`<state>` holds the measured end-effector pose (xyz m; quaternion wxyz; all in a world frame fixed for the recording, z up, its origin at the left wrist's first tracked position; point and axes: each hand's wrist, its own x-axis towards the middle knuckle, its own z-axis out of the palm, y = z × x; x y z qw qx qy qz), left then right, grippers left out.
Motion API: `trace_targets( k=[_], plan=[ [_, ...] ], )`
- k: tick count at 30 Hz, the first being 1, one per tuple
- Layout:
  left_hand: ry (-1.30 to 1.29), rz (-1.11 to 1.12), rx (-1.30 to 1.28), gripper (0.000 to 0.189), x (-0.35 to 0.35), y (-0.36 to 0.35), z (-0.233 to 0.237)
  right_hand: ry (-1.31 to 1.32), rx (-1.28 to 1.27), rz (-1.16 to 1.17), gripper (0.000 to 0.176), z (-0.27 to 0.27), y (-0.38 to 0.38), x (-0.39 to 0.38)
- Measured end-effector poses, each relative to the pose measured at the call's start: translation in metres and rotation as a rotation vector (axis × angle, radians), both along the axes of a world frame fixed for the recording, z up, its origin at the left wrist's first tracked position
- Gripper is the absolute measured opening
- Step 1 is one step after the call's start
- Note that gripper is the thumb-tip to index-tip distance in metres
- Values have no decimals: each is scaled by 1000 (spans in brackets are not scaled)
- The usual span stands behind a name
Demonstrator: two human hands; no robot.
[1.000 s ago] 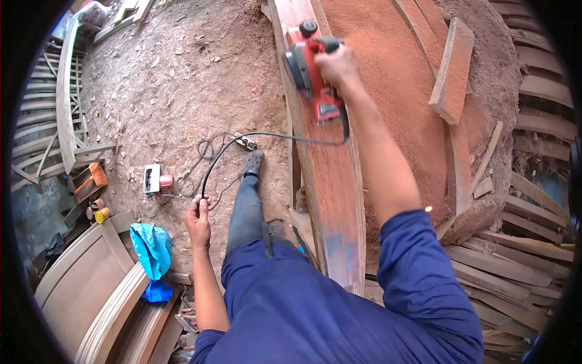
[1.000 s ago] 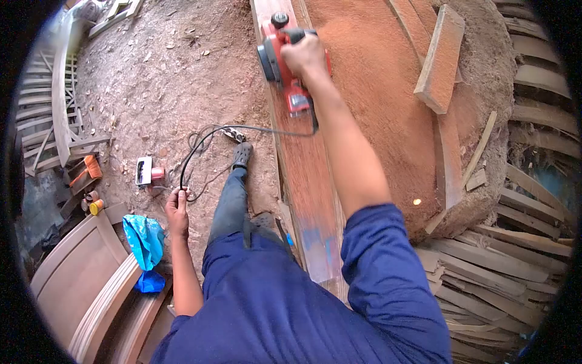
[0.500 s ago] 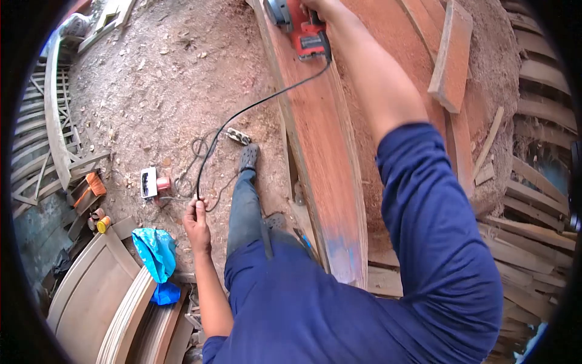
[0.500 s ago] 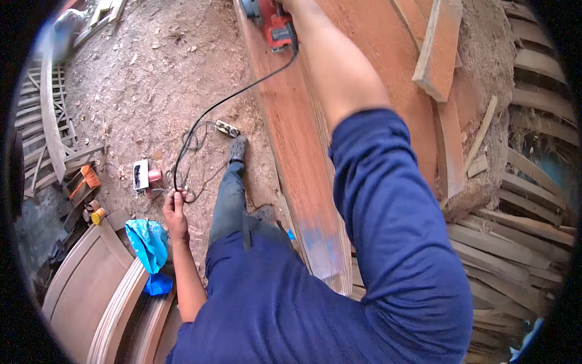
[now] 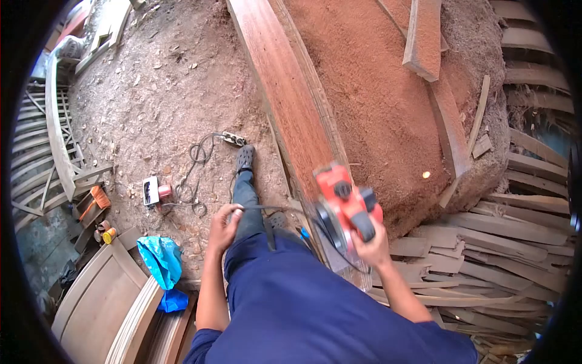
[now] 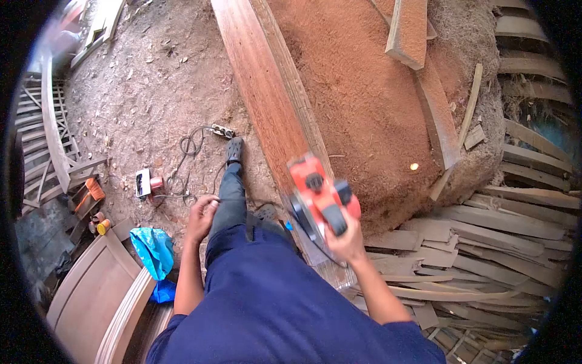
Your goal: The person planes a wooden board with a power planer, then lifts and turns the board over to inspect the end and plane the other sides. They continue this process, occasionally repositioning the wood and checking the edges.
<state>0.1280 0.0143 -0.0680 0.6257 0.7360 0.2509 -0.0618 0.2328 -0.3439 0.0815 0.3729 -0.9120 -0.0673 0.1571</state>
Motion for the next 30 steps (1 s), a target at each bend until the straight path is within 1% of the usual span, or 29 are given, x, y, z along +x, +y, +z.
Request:
trace_targets(
  k=[1, 2, 5, 6, 7, 8, 9, 10, 11, 12, 13, 14, 15, 17, 19, 20, 25, 26, 27, 30],
  plan=[
    [-29, -102, 27, 15, 1, -5, 8, 31, -44, -9, 31, 5, -15, -20],
    [-55, -208, 52, 15, 1, -9, 12, 176, -49, -37, 31, 14, -21, -27],
    [-7, -147, -9, 16, -7, -13, 7, 164, -100, -23, 34, 7, -12, -9],
    [-11, -84, -37, 16, -16, -12, -9, 92, -98, -4, 42, -7, -10, 3],
    [-10, -85, -33, 16, -20, -8, -16, 13, -100, 13, 50, -18, -1, 20],
    [24, 38, -112, 17, -21, -3, -21, -136, -31, -53, 28, -10, 32, 45],
    [52, 163, -191, 18, -18, 3, -23, -17, -40, -29, 28, -23, 39, 71],
    [37, 191, -169, 19, -13, 11, -22, -98, 12, 27, 28, -28, 57, 99],
    [18, 254, -205, 20, -8, 17, -21, -64, 16, 12, 29, -27, 77, 126],
    [17, 305, -208, 21, -4, 24, -22, -149, -18, 23, 31, -40, 90, 149],
    [15, 358, -211, 22, 1, 31, -22, -101, 0, 19, 32, -33, 112, 174],
    [-11, 374, -150, 22, 10, 36, -15, -233, -19, 48, 32, -52, 123, 198],
    [-18, 388, -143, 22, 12, 42, -19, -87, 8, 18, 33, -51, 139, 223],
    [-67, 444, -156, 20, 15, 55, -29, -164, 40, 17, 34, -54, 173, 264],
    [-55, 483, -139, 20, 30, 59, -21, -151, 20, 26, 35, -51, 205, 303],
    [-31, 506, -129, 20, 34, 62, -20, -141, 94, 23, 32, -45, 222, 320],
    [-19, 568, -147, 21, 58, 79, -29, -21, 83, -14, 32, -69, 294, 425],
    [1, 590, -153, 21, 68, 81, -22, -12, 41, -35, 29, -68, 310, 445],
    [-3, 582, -152, 21, 72, 85, -24, -56, 93, -54, 16, -67, 326, 462],
    [17, 605, -148, 22, 90, 94, -27, -41, 98, -56, 19, -71, 369, 520]
  ],
)
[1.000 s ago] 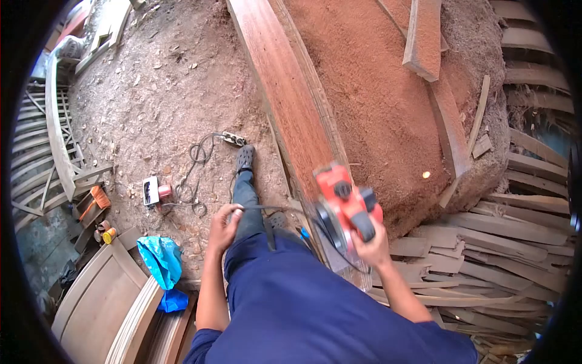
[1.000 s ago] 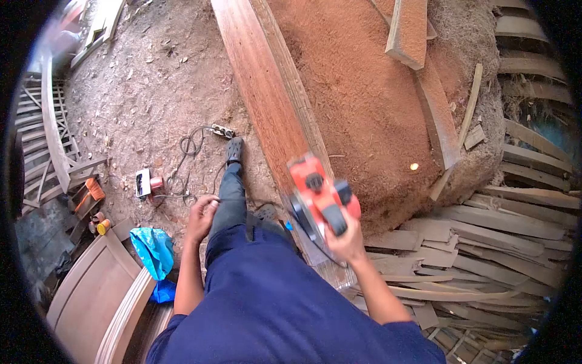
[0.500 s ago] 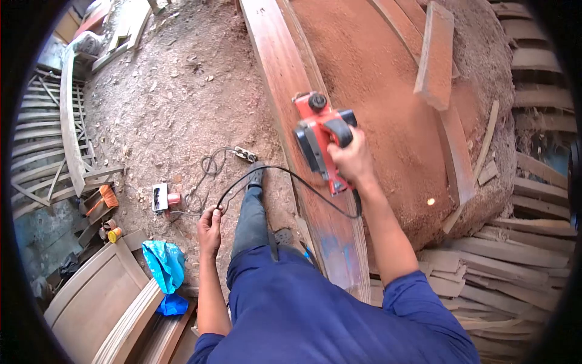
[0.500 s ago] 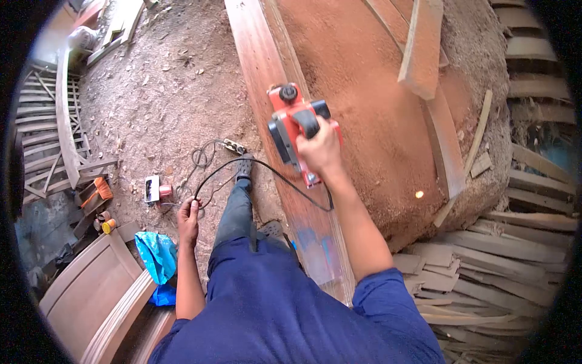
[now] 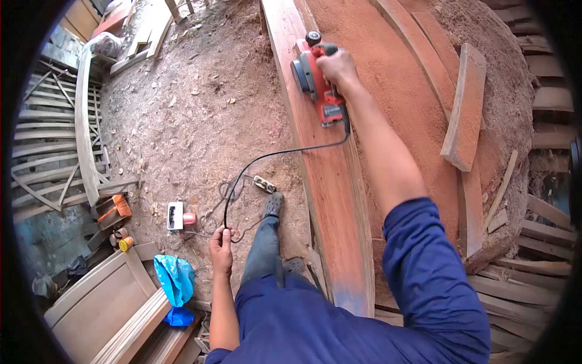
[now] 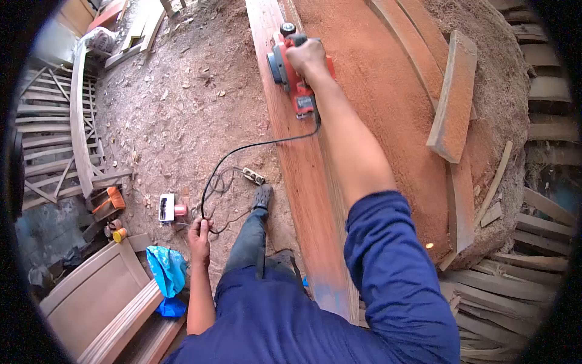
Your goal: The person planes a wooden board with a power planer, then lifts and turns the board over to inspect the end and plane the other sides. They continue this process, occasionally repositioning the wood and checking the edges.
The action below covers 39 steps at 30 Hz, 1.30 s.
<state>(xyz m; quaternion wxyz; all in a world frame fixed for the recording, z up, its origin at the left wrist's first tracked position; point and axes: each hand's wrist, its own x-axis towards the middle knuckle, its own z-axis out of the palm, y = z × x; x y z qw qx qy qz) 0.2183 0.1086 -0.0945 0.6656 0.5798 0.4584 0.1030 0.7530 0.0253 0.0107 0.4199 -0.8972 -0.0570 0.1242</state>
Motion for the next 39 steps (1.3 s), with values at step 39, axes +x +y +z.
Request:
trace_targets(
  k=[39],
  plan=[
    [-35, -782, 112, 16, -118, -136, 28, 177, -188, -34, 24, 79, -414, -573]
  ],
)
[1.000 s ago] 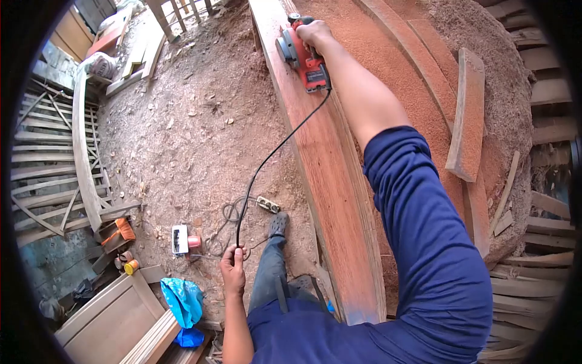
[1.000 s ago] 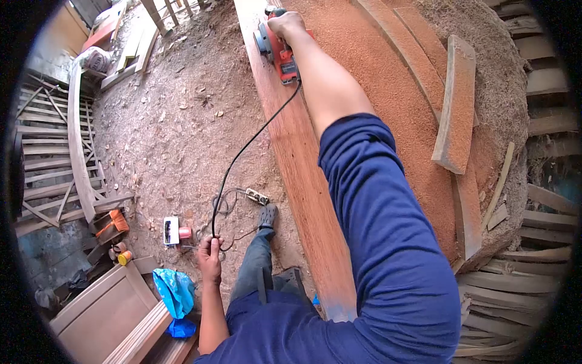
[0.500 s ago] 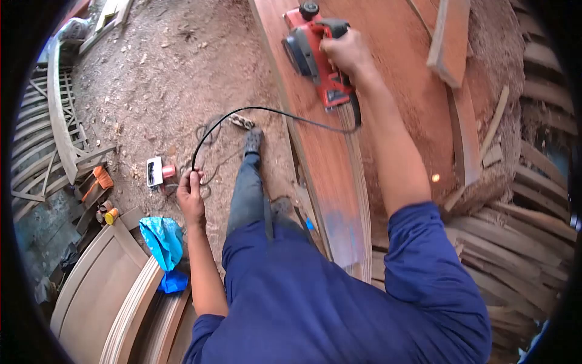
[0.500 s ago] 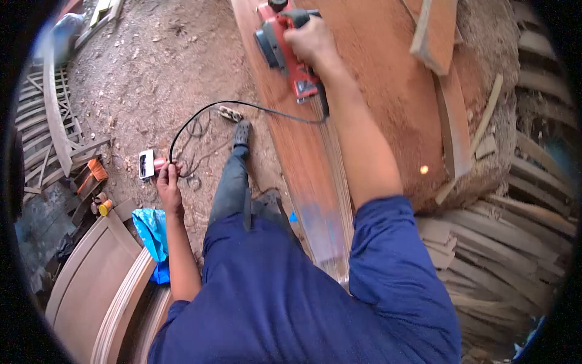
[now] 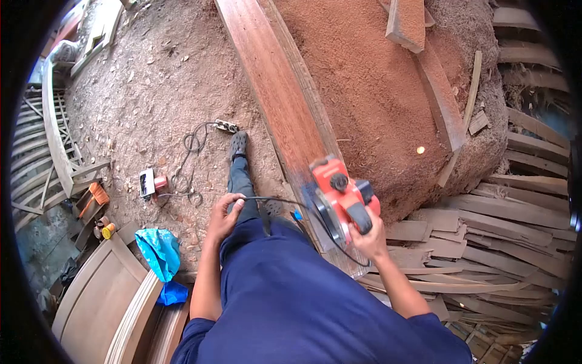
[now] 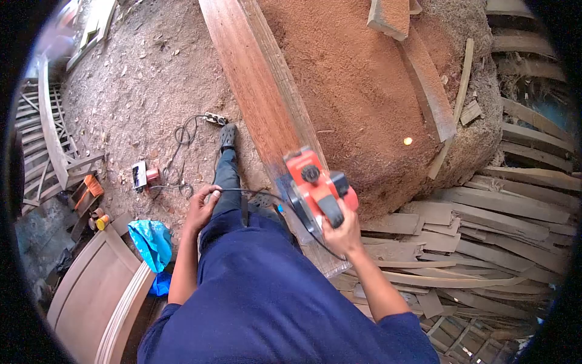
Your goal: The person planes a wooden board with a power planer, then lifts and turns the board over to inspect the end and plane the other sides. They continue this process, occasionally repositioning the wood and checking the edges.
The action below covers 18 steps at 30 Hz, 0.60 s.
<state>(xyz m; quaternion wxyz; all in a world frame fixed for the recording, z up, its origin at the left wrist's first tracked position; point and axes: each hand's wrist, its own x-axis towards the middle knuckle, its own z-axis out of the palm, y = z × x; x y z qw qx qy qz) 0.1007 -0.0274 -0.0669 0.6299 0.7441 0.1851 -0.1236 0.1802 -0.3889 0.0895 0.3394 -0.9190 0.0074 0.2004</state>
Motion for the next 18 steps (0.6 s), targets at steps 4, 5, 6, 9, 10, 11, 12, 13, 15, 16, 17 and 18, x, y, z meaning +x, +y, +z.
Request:
trace_targets(
  k=[4, 5, 6, 9, 10, 11, 12, 13, 15, 16, 17, 18],
  plan=[
    [48, 295, -167, 18, -2, 14, -25, -130, 117, 42, 23, -13, 51, 73],
    [33, 297, -149, 21, 2, 24, -21, -108, 111, 55, 26, -18, 63, 95],
    [15, 371, -170, 23, 8, 30, -17, -86, 104, 70, 29, -23, 75, 115],
    [15, 474, -126, 24, 17, 55, -18, -339, 119, 142, 22, -38, 118, 173],
    [-8, 502, -103, 24, 21, 61, -20, -250, 113, 94, 22, -33, 132, 189],
    [-26, 526, -104, 24, 25, 67, -22, -288, 110, 107, 23, -42, 142, 207],
    [-42, 550, -104, 24, 27, 73, -24, -324, 108, 119, 24, -48, 153, 225],
    [-44, 559, -101, 24, 30, 78, -26, -308, 111, 106, 25, -51, 164, 240],
    [-37, 623, -116, 23, 36, 86, -32, -258, 114, 99, 29, -48, 188, 270],
    [-37, 629, -115, 23, 40, 89, -34, -257, 116, 105, 29, -49, 198, 285],
    [-27, 648, -128, 23, 44, 93, -35, -253, 118, 102, 29, -49, 209, 298],
    [-17, 664, -142, 23, 49, 96, -37, -249, 120, 96, 30, -47, 221, 310]
  ],
)
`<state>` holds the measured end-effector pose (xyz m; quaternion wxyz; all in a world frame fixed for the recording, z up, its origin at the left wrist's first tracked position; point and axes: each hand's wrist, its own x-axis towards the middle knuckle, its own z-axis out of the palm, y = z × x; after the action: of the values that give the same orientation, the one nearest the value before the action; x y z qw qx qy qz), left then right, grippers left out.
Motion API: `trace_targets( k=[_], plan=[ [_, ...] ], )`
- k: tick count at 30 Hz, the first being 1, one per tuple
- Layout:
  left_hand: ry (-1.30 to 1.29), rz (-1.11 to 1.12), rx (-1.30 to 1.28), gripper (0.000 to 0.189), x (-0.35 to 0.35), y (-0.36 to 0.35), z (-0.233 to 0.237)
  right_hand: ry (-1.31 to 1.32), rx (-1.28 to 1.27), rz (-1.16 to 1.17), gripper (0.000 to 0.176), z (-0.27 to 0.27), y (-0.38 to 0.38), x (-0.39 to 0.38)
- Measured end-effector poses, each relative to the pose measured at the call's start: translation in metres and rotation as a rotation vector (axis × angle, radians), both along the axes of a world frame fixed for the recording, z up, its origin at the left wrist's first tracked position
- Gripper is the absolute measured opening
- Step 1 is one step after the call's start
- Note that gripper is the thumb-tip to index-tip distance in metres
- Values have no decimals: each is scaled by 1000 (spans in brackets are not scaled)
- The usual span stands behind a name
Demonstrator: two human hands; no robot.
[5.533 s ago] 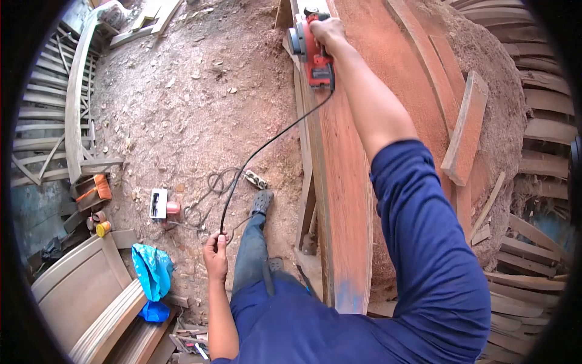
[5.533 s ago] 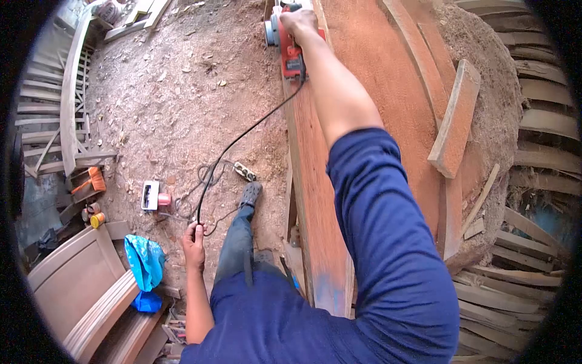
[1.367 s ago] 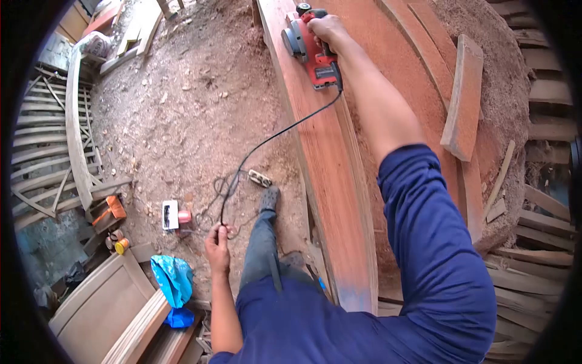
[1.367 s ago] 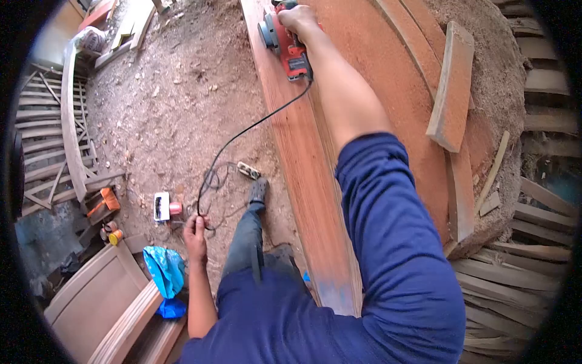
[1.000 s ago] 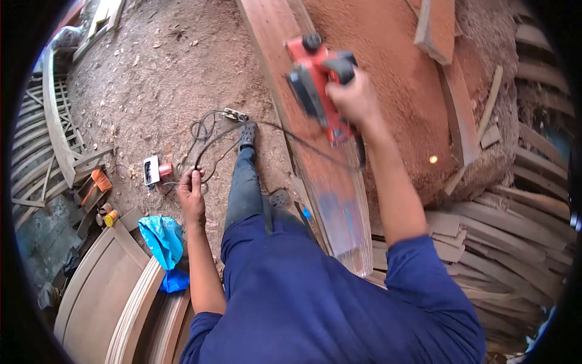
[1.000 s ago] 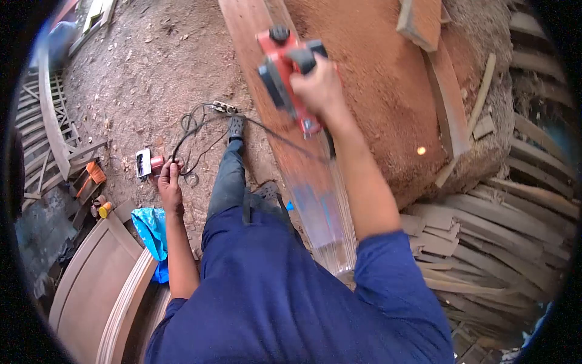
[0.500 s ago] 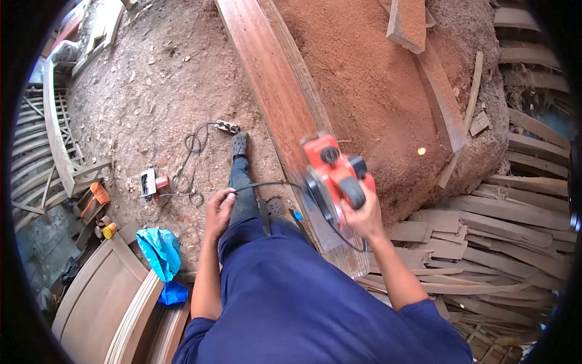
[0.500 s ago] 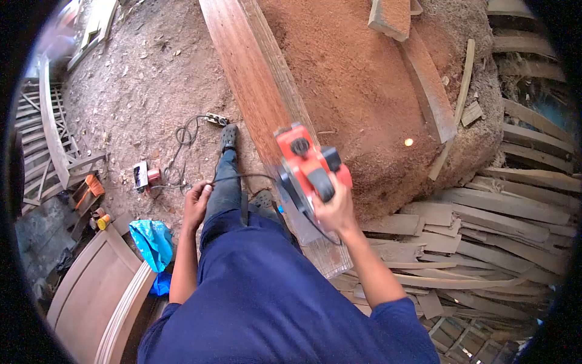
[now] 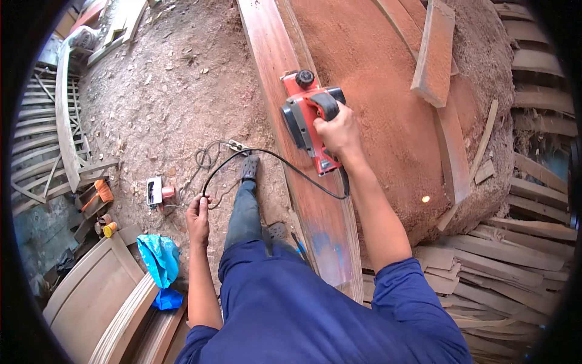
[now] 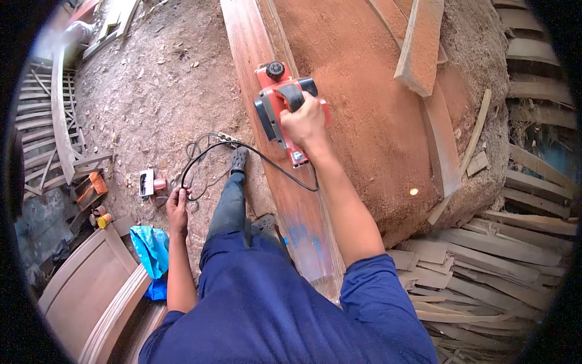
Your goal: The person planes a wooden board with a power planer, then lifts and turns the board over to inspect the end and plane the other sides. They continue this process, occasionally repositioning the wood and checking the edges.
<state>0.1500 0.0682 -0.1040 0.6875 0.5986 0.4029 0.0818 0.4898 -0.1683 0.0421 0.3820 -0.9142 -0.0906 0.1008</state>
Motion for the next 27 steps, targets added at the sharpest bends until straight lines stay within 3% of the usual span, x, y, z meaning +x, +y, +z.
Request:
trace_targets(
  k=[2, 8, 9, 14, 16, 22, 23, 26, 27],
  plan=[
    [-5, 32, -32, 23, 12, 5, -2, 25, -17, -7, 39, -6, 18, 28],
    [16, 90, -25, 23, 54, 32, 6, 38, -27, -48, 37, -19, 89, 123],
    [20, 100, -16, 23, 60, 38, 5, -27, -3, -45, 27, -16, 102, 135],
    [-8, 158, -24, 22, 91, 64, -5, 10, 73, -57, 18, -32, 163, 223],
    [-6, 170, -37, 22, 108, 71, -3, 200, -2, -98, 33, -17, 189, 253],
    [6, 171, -42, 23, 136, 81, -7, 91, -32, -27, 31, -37, 268, 369],
    [10, 161, -29, 22, 140, 81, -8, 168, -23, -24, 35, -26, 282, 378],
    [-57, 207, -64, 21, 147, 73, -7, -70, -30, -12, 36, -84, 325, 468],
    [-42, 193, -91, 20, 145, 71, -6, -51, -29, 5, 36, -80, 331, 477]
  ],
)
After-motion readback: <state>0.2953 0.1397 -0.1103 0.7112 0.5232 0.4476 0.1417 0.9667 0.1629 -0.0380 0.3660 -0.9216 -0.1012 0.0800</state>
